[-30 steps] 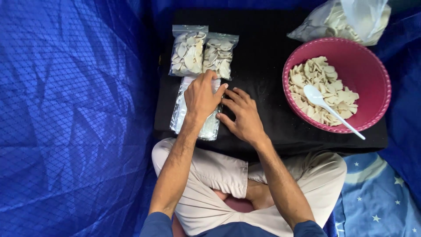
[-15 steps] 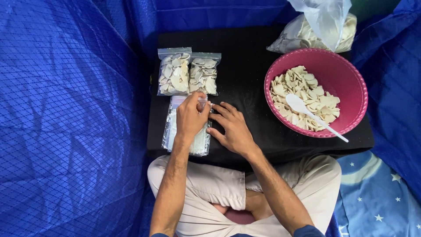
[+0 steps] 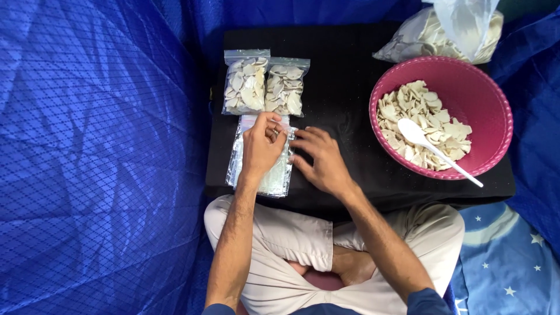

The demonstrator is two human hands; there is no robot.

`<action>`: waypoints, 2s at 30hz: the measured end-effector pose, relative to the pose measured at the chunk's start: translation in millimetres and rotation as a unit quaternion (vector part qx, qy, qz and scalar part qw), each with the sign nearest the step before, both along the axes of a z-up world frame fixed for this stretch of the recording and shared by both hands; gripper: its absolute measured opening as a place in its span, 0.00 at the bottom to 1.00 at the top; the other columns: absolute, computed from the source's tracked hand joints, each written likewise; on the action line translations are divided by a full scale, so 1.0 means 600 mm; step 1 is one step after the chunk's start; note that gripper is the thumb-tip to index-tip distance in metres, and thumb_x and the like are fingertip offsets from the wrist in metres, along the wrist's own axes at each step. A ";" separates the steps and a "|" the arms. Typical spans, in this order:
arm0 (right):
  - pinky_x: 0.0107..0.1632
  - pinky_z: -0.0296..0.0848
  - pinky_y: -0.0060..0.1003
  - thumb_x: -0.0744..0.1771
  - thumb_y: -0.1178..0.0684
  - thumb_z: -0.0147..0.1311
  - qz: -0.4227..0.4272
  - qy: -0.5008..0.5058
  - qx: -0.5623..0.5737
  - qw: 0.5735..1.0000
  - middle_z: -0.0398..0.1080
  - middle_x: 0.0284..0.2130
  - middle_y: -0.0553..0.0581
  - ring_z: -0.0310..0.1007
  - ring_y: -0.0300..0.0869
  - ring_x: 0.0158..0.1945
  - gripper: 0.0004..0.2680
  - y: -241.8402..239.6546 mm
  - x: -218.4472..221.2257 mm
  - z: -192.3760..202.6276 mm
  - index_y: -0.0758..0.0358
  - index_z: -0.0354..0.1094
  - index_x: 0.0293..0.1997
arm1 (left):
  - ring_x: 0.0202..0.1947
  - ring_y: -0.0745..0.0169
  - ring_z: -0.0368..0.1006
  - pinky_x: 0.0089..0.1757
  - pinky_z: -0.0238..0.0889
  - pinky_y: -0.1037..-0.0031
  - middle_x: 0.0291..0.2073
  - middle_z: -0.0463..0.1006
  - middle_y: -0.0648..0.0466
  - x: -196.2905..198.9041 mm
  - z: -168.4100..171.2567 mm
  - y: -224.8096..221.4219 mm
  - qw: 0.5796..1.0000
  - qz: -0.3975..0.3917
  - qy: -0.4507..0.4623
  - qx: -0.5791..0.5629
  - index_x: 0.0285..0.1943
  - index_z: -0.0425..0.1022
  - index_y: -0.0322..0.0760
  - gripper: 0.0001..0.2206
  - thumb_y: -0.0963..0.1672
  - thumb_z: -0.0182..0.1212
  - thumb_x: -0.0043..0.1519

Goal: The person scoops white food chips from a bowl into plastic bags using a spoon, seals the bags, and organizes them on a table.

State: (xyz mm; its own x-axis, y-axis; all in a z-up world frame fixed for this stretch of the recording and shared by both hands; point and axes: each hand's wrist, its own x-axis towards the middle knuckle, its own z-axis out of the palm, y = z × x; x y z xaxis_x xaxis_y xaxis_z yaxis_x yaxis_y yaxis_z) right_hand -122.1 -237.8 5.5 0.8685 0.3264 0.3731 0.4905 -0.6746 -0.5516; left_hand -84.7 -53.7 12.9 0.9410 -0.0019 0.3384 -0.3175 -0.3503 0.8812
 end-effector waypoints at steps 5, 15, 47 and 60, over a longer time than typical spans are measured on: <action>0.40 0.74 0.36 0.67 0.49 0.63 -0.023 0.029 0.116 0.993 0.77 0.35 0.47 0.76 0.42 0.40 0.08 0.017 0.033 0.022 0.46 0.78 0.51 | 0.24 0.68 0.73 0.26 0.68 0.80 0.28 0.77 0.51 0.011 -0.025 0.011 0.994 -0.034 0.024 -0.105 0.48 0.68 0.38 0.14 0.37 0.62 0.56; 0.33 0.73 0.35 0.63 0.54 0.67 0.038 0.041 0.141 0.988 0.74 0.26 0.51 0.75 0.42 0.28 0.08 0.040 0.063 0.000 0.52 0.80 0.45 | 0.27 0.71 0.71 0.26 0.68 0.82 0.29 0.72 0.55 0.021 -0.046 0.019 0.963 -0.071 0.052 -0.255 0.49 0.66 0.38 0.13 0.36 0.58 0.56; 0.68 0.37 0.77 0.62 0.23 0.52 0.104 0.076 -0.247 0.960 0.51 0.73 0.66 0.37 0.68 0.77 0.32 0.104 -0.058 0.014 0.47 0.59 0.71 | 0.53 0.50 0.78 0.55 0.72 0.35 0.42 0.79 0.54 -0.069 0.084 0.168 0.698 -0.094 -0.026 -0.710 0.56 0.70 0.43 0.10 0.39 0.53 0.68; 0.65 0.42 0.83 0.62 0.37 0.67 0.158 0.156 -0.024 0.975 0.57 0.69 0.73 0.50 0.75 0.71 0.33 0.107 -0.035 0.089 0.61 0.58 0.72 | 0.53 0.48 0.79 0.58 0.70 0.34 0.42 0.83 0.50 -0.056 0.105 0.154 0.677 -0.114 0.000 -0.727 0.54 0.75 0.40 0.09 0.38 0.55 0.68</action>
